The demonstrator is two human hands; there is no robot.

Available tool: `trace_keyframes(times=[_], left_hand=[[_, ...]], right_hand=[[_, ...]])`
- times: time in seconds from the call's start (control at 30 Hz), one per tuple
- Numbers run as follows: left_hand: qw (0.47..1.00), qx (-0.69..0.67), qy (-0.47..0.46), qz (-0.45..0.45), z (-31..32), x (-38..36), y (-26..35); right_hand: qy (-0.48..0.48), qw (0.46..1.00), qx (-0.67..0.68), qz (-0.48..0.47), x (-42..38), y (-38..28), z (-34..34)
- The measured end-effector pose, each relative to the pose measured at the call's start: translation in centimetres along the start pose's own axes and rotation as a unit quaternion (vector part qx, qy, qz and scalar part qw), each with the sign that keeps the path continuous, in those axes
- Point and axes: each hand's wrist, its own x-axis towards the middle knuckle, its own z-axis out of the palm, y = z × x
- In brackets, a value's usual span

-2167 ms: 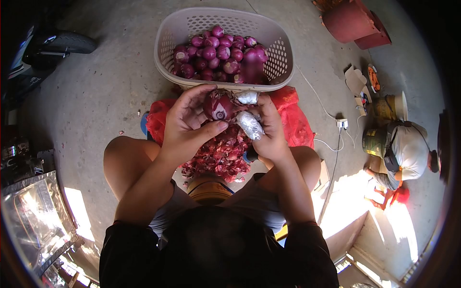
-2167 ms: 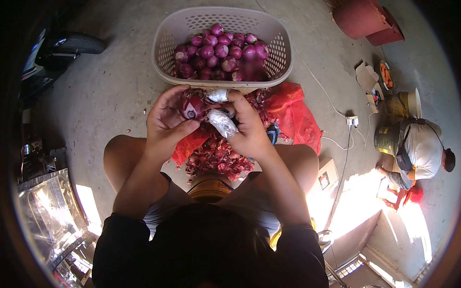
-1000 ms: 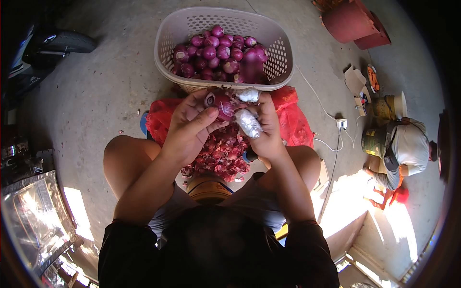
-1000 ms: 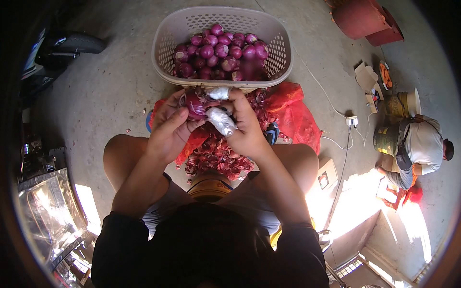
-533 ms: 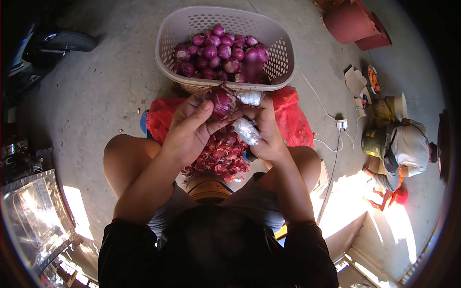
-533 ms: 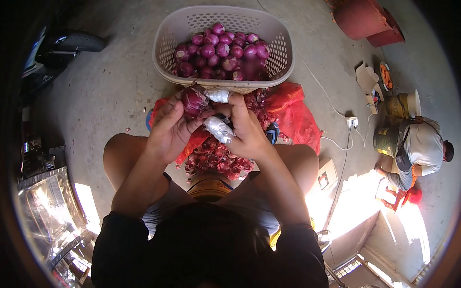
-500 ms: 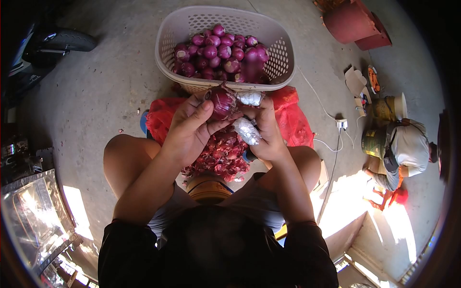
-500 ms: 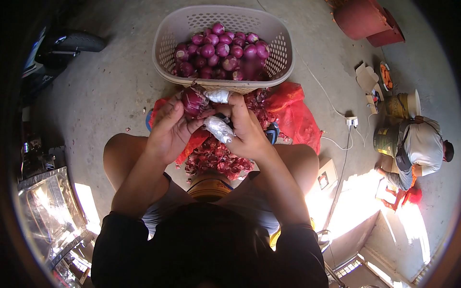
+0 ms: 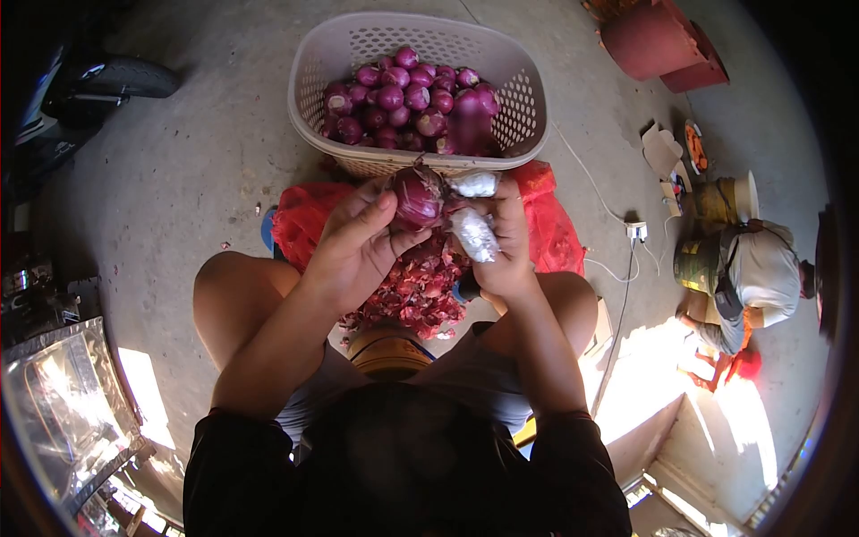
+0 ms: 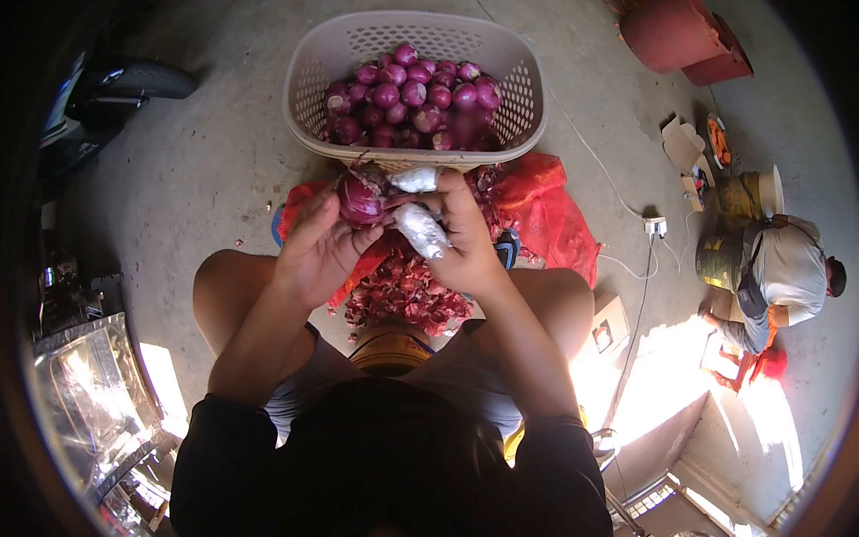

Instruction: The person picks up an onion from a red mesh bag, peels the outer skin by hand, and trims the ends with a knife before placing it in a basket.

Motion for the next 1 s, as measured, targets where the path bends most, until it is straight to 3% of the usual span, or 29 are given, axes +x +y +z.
trace_keyframes(times=[0.1,0.27,0.4,0.67,0.9,1.0], left_hand=[[1.000,0.008,0.003,0.001,-0.4,0.0,0.3],[0.999,-0.005,0.048,-0.012,-0.6,0.2,0.1],[0.997,0.004,0.075,-0.031,-0.4,0.0,-0.1],[0.999,0.002,0.017,-0.035,0.3,0.1,0.1],[0.997,0.056,0.020,-0.041,-0.4,-0.1,0.2],[0.998,0.043,0.016,-0.035,-0.8,0.0,0.1]], right_hand=[[0.010,1.000,-0.001,0.018,-0.3,-0.1,-0.4],[-0.065,0.982,-0.175,-0.012,0.0,-0.4,-0.4],[-0.066,0.964,-0.245,-0.075,0.2,0.2,-0.3],[-0.074,0.958,-0.274,-0.031,0.1,0.1,-0.8],[-0.079,0.966,-0.245,0.005,0.2,0.1,-1.2],[-0.079,0.972,-0.217,-0.034,0.7,-0.2,-0.9]])
